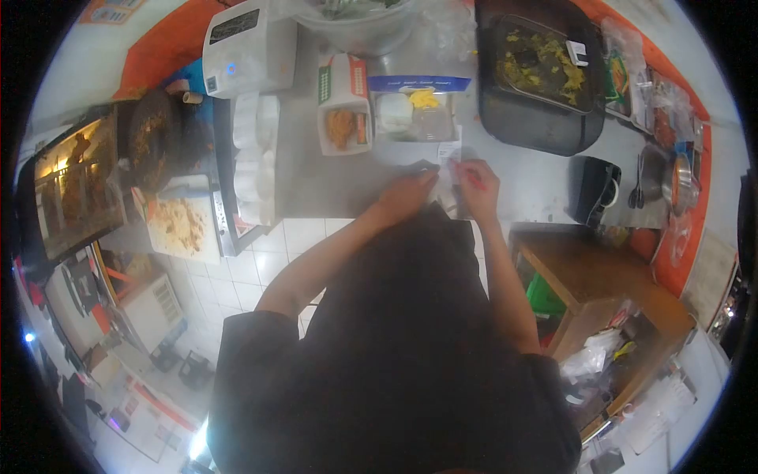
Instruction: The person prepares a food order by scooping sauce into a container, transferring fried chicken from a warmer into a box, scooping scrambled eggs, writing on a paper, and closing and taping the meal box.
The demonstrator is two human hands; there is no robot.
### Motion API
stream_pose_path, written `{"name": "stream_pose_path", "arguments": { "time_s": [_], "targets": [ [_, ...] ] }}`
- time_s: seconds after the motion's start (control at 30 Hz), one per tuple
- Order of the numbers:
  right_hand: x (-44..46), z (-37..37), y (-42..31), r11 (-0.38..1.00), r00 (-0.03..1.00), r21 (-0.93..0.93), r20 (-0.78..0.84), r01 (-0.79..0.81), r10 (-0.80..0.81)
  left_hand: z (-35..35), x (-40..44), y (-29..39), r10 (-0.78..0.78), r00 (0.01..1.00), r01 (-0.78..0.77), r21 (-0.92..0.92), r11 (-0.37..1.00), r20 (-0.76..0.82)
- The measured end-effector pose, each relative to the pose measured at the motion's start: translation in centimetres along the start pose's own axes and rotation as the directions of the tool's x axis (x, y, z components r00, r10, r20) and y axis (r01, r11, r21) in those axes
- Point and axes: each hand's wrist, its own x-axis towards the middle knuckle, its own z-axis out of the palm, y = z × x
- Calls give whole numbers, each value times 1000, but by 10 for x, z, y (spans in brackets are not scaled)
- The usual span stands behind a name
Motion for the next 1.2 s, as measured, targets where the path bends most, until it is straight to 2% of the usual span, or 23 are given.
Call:
{"name": "stream_pose_path", "arguments": {
  "time_s": [0.07, 0.13, 0.17, 0.27, 0.33, 0.37, 0.47, 0.57, 0.63, 0.67, 0.73, 0.77, 0.83, 0.87, 0.93, 0.97, 1.03, 1.07, 1.1, 1.13, 1.17, 1.2],
  "targets": [
    [-3, -3, 0, 999, 1000, 45, 25, -5, 4, 0, 0, 3, 3, 1000, -3, -3, 1000, -6],
    [-4, -4, 2, 1000, 1000, 18, 22, 15, -16, -11, 2, 11, -91, 988, 92, 0, 996, 127],
    [-5, -6, 3, 1000, 1000, 17, 21, 15, -15, -10, 2, 11, -90, 988, 90, 0, 996, 127],
    [-6, -8, -3, 999, 996, 16, 80, -51, 50, -3, 0, 3, -60, 993, 65, -44, 997, 101],
    [-6, -7, -2, 997, 1000, -74, 10, 25, -24, -2, 0, 2, 23, 1000, -23, -21, 1000, -15],
    [-6, -9, -1, 997, 1000, -74, 9, 27, -26, -1, 1, 2, 24, 1000, -24, -19, 1000, -16],
    [-11, -12, -4, 1000, 997, 28, 83, -10, 7, -1, -1, 5, -18, 1000, 19, -32, 999, 12],
    [-11, -12, 0, 998, 1000, -69, 19, 9, -8, -1, -2, 4, -10, 999, 8, -71, 997, -34],
    [-11, -14, 3, 976, 992, -174, 43, 128, -122, -5, -5, 2, 9, 994, -20, -100, 995, -113],
    [-11, -14, 4, 976, 991, -173, 41, 133, -127, -8, -8, 1, 10, 993, -22, -96, 995, -117],
    [-7, -15, -1, 836, 953, -459, 98, 300, -288, -16, -17, -7, -179, 934, 103, -249, 963, -308],
    [-3, -17, -2, 834, 951, -461, 95, 303, -293, -21, -20, -13, -176, 934, 99, -246, 964, -312],
    [11, -20, -14, 811, 945, -486, 126, 325, -303, -26, -25, -23, -423, 826, 276, -387, 880, -373],
    [21, -21, -23, 811, 944, -485, 126, 327, -306, -26, -24, -24, -423, 824, 276, -386, 880, -376],
    [52, -14, -55, 961, 998, -274, 26, -49, 58, -30, -17, -24, -496, 751, 280, -471, 837, -436],
    [69, -5, -53, 962, 999, -272, 23, -40, 48, -36, -13, -23, -491, 749, 275, -466, 841, -445],
    [101, 13, -43, 917, 992, -387, -45, 92, -119, -55, -5, -14, -597, 736, 353, -571, 741, -319],
    [113, 18, -41, 917, 991, -387, -50, 94, -123, -57, -1, -16, -592, 738, 348, -568, 745, -324],
    [123, 24, -43, 923, 999, -386, -21, 19, -29, -55, 2, -19, -495, 723, 372, -332, 867, -483],
    [130, 29, -46, 921, 998, -386, 9, -56, 64, -55, 6, -24, -356, 708, 398, -72, 915, -609],
    [134, 34, -48, 922, 998, -385, 5, -50, 56, -56, 10, -31, -349, 706, 394, -69, 917, -616],
    [134, 41, -51, 916, 994, -385, -59, -112, 96, -60, 12, -39, -482, 713, 399, -270, 876, -509]
  ]
}}
